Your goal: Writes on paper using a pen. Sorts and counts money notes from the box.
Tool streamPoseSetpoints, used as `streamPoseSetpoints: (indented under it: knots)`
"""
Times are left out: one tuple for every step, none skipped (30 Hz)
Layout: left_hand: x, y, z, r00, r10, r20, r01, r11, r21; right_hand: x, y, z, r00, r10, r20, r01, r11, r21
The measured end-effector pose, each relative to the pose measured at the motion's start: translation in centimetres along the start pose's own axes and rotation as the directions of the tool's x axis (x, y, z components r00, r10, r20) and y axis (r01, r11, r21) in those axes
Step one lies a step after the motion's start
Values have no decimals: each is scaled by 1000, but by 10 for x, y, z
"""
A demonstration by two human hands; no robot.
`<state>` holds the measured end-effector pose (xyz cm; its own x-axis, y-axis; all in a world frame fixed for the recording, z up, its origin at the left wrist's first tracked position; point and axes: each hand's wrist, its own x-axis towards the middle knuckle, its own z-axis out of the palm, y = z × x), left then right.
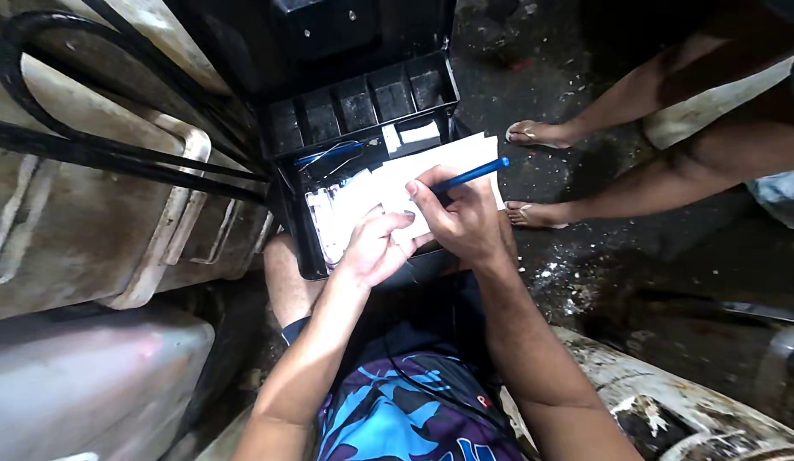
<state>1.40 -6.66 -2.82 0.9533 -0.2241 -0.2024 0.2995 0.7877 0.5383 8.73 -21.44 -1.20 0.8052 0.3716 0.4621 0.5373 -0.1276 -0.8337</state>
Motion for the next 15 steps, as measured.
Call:
streamPoseSetpoints:
  knots:
    - [0, 0, 0, 1000, -3, -3, 3, 1000, 3, 0, 0, 0, 1000, 4, 12, -4, 1000, 2]
    - [0, 0, 0, 1000, -4, -1, 4, 1000, -3, 0, 0, -1, 1000, 9, 19, -9, 1000, -5]
    - [-1, 0, -1, 1000, -5, 1, 5, 1000, -7, 0, -1, -2, 1000, 9, 20, -9, 1000, -16]
    - [-1, 0, 0, 1000, -4, -4, 4, 1000, -9, 0, 0, -3, 1000, 5, 17, -4, 1000, -21]
    - [0, 0, 1, 1000, -4, -10, 4, 1000, -9, 1, 0, -3, 1000, -3, 15, 3, 1000, -17]
    - [0, 0, 1, 1000, -6, -16, 6, 1000, -5, 1, 1, -3, 1000, -8, 17, 8, 1000, -10]
    - [0, 0, 1, 1000, -9, -16, 9, 1000, 0, 1, 1, -4, 1000, -8, 24, 8, 1000, -10]
    - [0, 0, 1, 1000, -12, -13, 12, 1000, 1, 1, 1, -4, 1000, -4, 26, 5, 1000, -17]
    - [0, 0, 1, 1000, -11, -10, 11, 1000, -3, 0, 1, -5, 1000, 0, 24, 1, 1000, -25]
    - [0, -1, 1, 1000, -9, -7, 9, 1000, -5, 0, 1, -5, 1000, 0, 24, 0, 1000, -27]
    - [0, -1, 1, 1000, -7, -10, 7, 1000, -1, 0, 2, -4, 1000, 0, 26, 1, 1000, -29]
    - [0, 0, 0, 1000, -7, -10, 7, 1000, 2, 0, 2, -4, 1000, 3, 25, -2, 999, -34]
    - [0, 0, 1, 1000, -7, -8, 7, 1000, 4, 0, 2, -4, 1000, 5, 16, -4, 999, -41]
    - [-1, 0, 1, 1000, -8, -6, 8, 1000, 8, 0, 2, -4, 1000, 10, 6, -10, 999, -48]
    - [-1, 0, 2, 1000, -8, -5, 8, 1000, 8, -1, 2, -4, 1000, 15, -5, -15, 999, -39]
